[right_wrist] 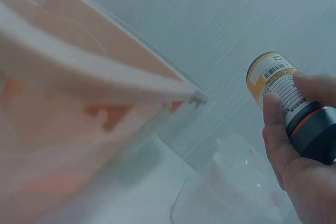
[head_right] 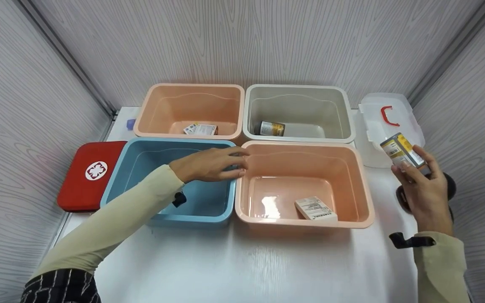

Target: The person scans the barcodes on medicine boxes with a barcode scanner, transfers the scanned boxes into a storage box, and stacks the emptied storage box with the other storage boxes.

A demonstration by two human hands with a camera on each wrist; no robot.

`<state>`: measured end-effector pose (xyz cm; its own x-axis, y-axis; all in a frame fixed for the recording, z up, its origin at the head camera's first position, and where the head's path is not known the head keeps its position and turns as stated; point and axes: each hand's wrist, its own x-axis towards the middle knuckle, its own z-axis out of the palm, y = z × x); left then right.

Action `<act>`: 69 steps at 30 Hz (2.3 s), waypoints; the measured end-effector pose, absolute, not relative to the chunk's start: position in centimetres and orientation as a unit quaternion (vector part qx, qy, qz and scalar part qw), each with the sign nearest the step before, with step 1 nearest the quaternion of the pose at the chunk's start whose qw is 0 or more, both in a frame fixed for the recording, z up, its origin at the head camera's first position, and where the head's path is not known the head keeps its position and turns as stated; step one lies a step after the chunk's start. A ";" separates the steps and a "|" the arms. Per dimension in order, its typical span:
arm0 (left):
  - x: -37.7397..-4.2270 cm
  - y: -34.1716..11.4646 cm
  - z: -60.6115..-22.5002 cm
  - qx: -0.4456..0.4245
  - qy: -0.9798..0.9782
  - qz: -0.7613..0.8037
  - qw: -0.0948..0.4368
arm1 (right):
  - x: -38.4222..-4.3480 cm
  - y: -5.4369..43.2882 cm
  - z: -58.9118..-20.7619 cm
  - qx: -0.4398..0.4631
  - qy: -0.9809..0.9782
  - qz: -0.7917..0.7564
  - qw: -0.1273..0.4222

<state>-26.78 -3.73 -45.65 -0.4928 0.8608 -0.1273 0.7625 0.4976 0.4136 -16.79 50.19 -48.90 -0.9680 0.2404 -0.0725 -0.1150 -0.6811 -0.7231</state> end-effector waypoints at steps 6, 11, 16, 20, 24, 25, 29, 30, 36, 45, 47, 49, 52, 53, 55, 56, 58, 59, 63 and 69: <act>-26.8 -3.7 -45.6 0.480 0.850 0.146 0.158 | -14.7 51.6 -51.6 -0.095 -0.397 0.907 0.109; -26.8 -3.7 -45.5 0.479 0.851 0.146 0.160 | -13.7 52.0 -53.4 -0.107 -0.328 0.933 0.107; -26.8 -3.6 -45.4 0.485 0.851 0.136 0.150 | -13.1 51.7 -55.1 -0.147 -0.255 0.949 0.111; -26.9 -3.5 -45.5 0.487 0.851 0.132 0.146 | -12.3 51.3 -56.5 -0.180 -0.248 0.945 0.116; -26.9 -3.6 -45.5 0.486 0.851 0.134 0.149 | -11.7 51.1 -57.5 -0.182 -0.204 0.958 0.091; -26.8 -3.6 -45.5 0.485 0.851 0.135 0.150 | -11.6 51.1 -57.7 -0.181 -0.192 0.961 0.085; -26.8 -3.6 -45.6 0.481 0.852 0.139 0.153 | -11.3 50.9 -58.2 -0.181 -0.148 0.970 0.073; -26.8 -3.6 -45.6 0.482 0.852 0.139 0.153 | -11.3 50.9 -58.4 -0.181 -0.138 0.971 0.073; -26.8 -3.6 -45.6 0.485 0.851 0.138 0.148 | -11.2 50.8 -59.0 -0.179 -0.082 0.977 0.079; -26.8 -3.5 -45.6 0.483 0.851 0.138 0.152 | -11.0 50.8 -59.3 -0.190 -0.046 0.978 0.078; -26.8 -3.6 -45.5 0.482 0.851 0.139 0.152 | -11.0 50.8 -59.3 -0.189 -0.041 0.978 0.081; -26.8 -3.6 -45.5 0.482 0.851 0.143 0.152 | -11.0 50.7 -59.1 -0.189 -0.056 0.976 0.092; -26.9 -3.6 -45.6 0.482 0.850 0.146 0.153 | -11.0 50.5 -58.8 -0.203 -0.100 0.967 0.120; -26.9 -3.6 -45.6 0.482 0.850 0.147 0.154 | -11.0 50.4 -58.6 -0.208 -0.119 0.962 0.131; -26.9 -3.6 -45.6 0.483 0.849 0.146 0.156 | -11.0 50.1 -58.3 -0.219 -0.152 0.952 0.151; -26.9 -3.6 -45.7 0.482 0.849 0.146 0.157 | -11.0 50.0 -58.1 -0.224 -0.166 0.947 0.159; -26.9 -3.6 -45.6 0.481 0.850 0.147 0.159 | -11.2 49.7 -57.7 -0.231 -0.194 0.938 0.172; -27.0 -3.6 -45.6 0.481 0.850 0.147 0.159 | -11.3 49.5 -57.5 -0.233 -0.205 0.934 0.177; -27.0 -3.5 -45.6 0.482 0.848 0.153 0.159 | -11.4 49.0 -57.2 -0.251 -0.256 0.912 0.198; -26.7 -3.6 -45.4 0.475 0.851 0.152 0.162 | -11.8 48.7 -56.8 -0.260 -0.307 0.896 0.190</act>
